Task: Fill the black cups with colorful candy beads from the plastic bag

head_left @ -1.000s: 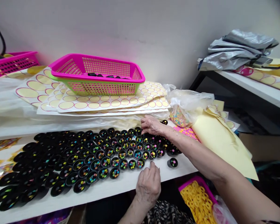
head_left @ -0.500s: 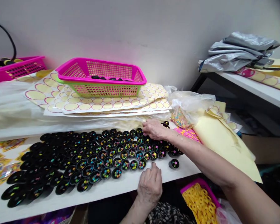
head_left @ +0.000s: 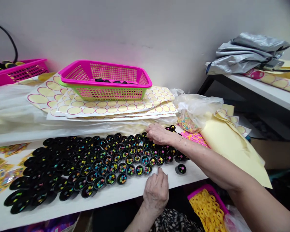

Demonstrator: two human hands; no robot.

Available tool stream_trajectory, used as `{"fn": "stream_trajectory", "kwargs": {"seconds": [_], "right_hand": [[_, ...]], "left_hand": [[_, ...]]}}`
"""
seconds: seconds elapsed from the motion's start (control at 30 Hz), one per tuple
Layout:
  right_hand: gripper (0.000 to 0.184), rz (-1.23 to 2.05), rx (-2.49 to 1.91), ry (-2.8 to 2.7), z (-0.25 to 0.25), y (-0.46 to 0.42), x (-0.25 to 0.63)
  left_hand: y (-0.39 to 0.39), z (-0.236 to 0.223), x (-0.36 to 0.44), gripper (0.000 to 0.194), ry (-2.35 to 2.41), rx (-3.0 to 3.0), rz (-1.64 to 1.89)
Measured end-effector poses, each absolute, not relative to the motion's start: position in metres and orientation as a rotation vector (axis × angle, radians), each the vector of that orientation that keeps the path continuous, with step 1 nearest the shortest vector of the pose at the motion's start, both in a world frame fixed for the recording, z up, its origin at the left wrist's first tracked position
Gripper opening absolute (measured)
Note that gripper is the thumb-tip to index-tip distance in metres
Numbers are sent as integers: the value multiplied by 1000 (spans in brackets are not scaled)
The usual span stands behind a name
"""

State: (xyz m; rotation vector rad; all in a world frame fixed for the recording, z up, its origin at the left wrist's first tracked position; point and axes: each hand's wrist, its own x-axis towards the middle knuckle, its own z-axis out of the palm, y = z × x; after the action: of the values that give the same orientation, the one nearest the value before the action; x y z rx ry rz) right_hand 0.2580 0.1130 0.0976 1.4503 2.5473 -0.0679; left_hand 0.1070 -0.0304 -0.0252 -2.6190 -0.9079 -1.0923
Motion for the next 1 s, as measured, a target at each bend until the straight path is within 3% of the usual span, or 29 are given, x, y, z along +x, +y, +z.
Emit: {"fn": "stream_trajectory", "kwargs": {"seconds": [1.0], "right_hand": [[20,-181,1910,2487,72,99,256]], "left_hand": [[-30,-28,107,19,-893,-2610,-1100]]}}
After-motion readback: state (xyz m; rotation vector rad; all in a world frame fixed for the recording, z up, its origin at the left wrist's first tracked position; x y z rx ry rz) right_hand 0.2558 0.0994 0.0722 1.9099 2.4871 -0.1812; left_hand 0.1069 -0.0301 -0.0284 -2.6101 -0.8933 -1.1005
